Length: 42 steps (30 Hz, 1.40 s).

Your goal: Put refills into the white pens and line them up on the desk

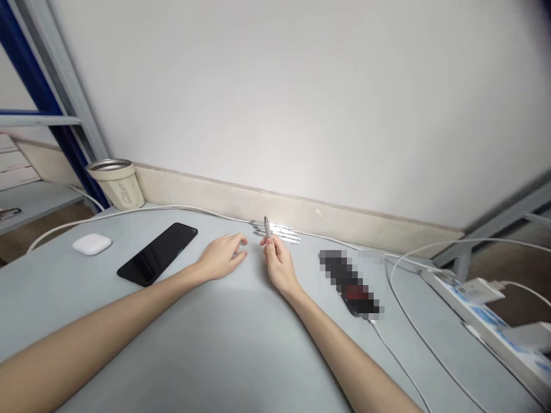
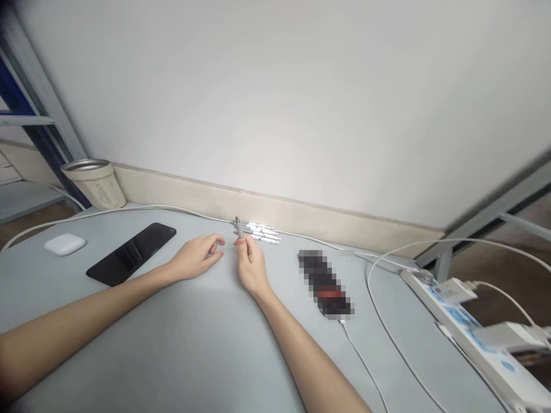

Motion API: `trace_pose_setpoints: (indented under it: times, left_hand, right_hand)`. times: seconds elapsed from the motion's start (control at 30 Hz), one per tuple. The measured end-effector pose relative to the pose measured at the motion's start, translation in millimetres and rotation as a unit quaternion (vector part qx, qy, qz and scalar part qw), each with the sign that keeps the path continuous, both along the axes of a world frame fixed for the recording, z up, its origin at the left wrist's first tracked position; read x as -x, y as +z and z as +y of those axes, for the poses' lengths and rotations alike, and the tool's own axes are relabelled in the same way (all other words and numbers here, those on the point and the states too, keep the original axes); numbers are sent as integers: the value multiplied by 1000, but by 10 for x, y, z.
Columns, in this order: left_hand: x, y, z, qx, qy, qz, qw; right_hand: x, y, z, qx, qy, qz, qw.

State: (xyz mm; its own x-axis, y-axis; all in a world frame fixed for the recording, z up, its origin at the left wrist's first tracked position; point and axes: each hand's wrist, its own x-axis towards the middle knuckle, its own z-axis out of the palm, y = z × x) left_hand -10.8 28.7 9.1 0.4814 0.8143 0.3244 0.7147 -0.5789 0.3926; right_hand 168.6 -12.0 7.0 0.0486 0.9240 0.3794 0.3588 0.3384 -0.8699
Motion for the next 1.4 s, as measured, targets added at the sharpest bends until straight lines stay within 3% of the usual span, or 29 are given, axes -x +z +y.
trace_pose_setpoints:
  times: [0.47, 1.03, 1.4]
  left_hand:
    - [15, 79, 9, -3, -23, 18, 1000]
    - [9, 137, 11, 18, -36, 9, 999]
    - [13, 103, 15, 5, -37, 19, 999]
  right_hand:
    - [32, 142, -65, 45, 5, -35, 998]
    - [16, 137, -51, 61, 29, -19, 998]
    - [-27, 168, -84, 9, 8, -141, 990]
